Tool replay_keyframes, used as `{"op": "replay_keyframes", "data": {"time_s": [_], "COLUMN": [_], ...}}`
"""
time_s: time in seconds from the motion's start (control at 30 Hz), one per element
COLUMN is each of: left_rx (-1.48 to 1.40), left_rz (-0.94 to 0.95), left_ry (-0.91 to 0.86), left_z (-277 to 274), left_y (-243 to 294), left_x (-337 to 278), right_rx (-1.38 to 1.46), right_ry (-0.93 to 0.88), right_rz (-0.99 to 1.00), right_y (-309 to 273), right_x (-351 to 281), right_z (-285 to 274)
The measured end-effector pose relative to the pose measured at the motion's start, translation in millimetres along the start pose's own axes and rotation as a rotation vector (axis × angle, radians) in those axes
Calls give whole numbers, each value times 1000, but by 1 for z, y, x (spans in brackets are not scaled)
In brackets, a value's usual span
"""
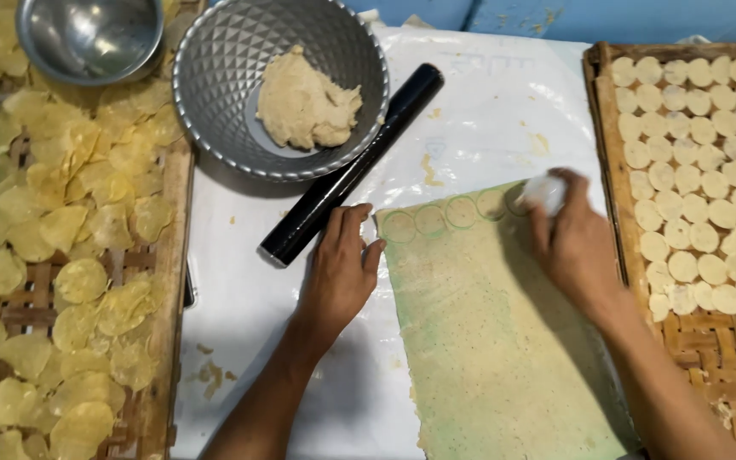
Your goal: Cutting out small circles from a flat sheet of dough using a round mold.
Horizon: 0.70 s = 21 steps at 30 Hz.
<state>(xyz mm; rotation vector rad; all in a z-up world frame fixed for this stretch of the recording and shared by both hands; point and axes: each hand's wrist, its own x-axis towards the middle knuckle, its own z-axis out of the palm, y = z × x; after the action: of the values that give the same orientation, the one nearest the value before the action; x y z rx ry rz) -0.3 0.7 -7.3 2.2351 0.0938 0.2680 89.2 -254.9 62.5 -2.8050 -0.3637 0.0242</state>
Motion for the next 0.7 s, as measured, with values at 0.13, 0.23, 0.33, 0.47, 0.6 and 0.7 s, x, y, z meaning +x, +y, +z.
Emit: {"op": "replay_keyframes", "data": {"time_s": [0.13,0.23,0.33,0.47,0.6,0.7], "left_rx": [17,29,17,63,97,113], "left_rz": [-11,4,-1,45,62,66], "left_ry": [0,18,18,41,58,77], "left_z": [2,1,-2,-1,2,5], "left_y": [-3,-3,-2,-3,-6,-9], "left_x": [1,0,1,0,-1,0], "right_rx": [42,-64,-160,-236,-319,-444], "right_ry": [-141,-239,-293,-310,-348,-300], "right_rz": [-221,-455,-497,-493,-465,-440], "right_y": [-28,-57,-70,-75,-77,-77], "right_x": [-27,-34,-31,-28,-26,-30], "right_z": [38,49,51,55,62,77]}}
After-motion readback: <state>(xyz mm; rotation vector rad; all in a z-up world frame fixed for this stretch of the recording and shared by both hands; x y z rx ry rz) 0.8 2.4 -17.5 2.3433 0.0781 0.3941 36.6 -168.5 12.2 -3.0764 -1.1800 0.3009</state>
